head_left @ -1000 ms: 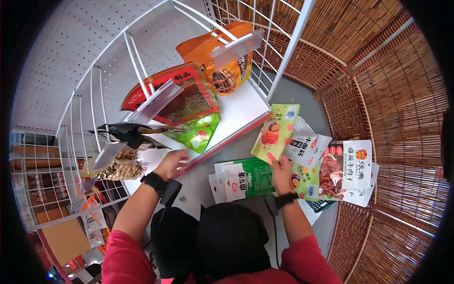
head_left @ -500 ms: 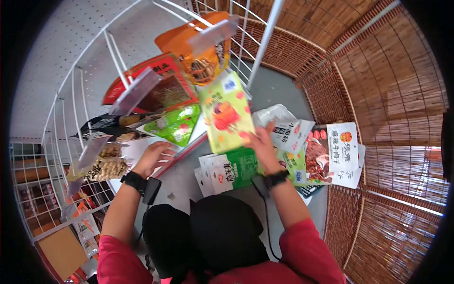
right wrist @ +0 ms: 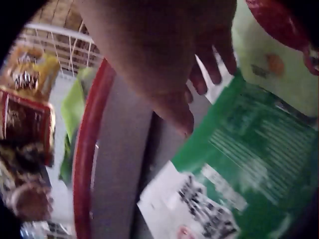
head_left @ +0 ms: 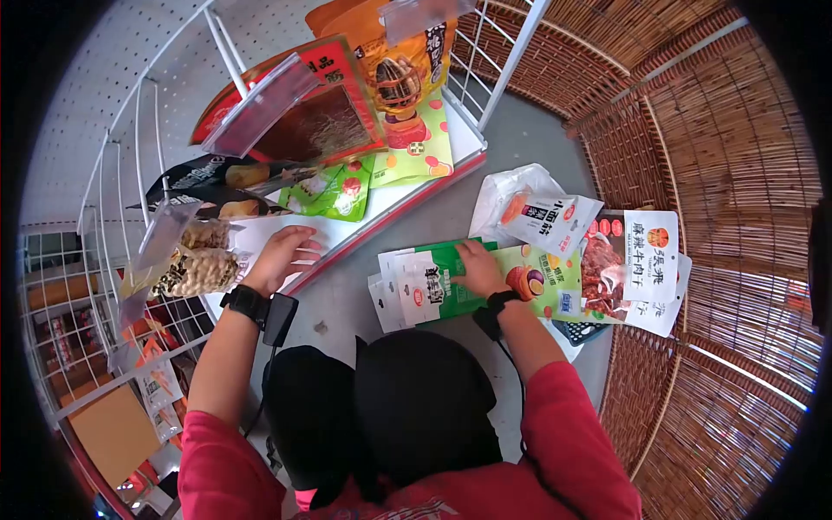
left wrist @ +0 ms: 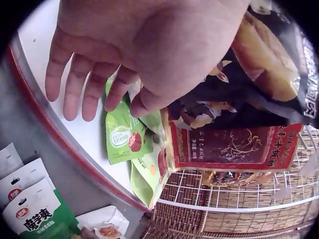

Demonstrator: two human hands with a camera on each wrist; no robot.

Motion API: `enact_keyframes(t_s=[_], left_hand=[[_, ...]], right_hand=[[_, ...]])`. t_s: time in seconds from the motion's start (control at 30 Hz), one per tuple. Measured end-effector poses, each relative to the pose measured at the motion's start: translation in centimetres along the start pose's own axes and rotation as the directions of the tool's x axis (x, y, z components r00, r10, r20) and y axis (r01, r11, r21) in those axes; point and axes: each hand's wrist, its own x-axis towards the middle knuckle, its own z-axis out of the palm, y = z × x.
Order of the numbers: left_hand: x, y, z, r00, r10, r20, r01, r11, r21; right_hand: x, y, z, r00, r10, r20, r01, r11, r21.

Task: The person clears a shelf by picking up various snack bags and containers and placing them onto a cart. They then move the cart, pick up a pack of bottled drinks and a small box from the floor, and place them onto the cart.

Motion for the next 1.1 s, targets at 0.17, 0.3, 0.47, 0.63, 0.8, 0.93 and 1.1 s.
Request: enact_keyframes(t_s=[0.17,0.3,0.47,0.63,0.8,0.93,1.1], left_hand=[[0.1,0.2,0.6,1.0,-0.021,-0.005,0.021,0.999,0.049],[-0.5,0.5,0.5,1.0,0.002,-0.006,-0.001,0.997,0.071],[-1.5,0.8,-0.1,0.999,0.025,-0.024,-0.024,0.997,0.071],[-2.4,0.8,-0.2,0.998,0.06,0.014,-0.061,0.995,0.074],[-2.7,1.5,1.6,0.983,0.116,0.144,-0.138,0.978,0.157],[-3.3,2.8,3.8,0.918,0.188,0.35,-0.23,0.97,0.082],[-1.5,1.9,6.0,0.965,0.225,0.138,-0.254,0.933,0.257]], right_hand=[[2.4,-2.8,2.4,0.98,-0.199,0.026,0.201,0.968,-0.151],[4.5,-4.3,2.0,0.969,-0.091,0.23,0.15,0.956,-0.251],[4.8,-1.5,1.9,0.92,-0.335,0.202,0.28,0.925,0.258],[1.5,-3.1,-9.1,0.892,-0.264,0.367,0.061,0.875,0.48],[0.7,-5.9,-14.4,0.961,-0.228,0.156,-0.037,0.453,0.891],[3.9,-9.3,-14.6,0.995,-0.044,-0.084,0.087,0.066,0.994],[6.7,-10.8,-12.3,0.992,-0.04,0.121,-0.126,-0.131,0.983]])
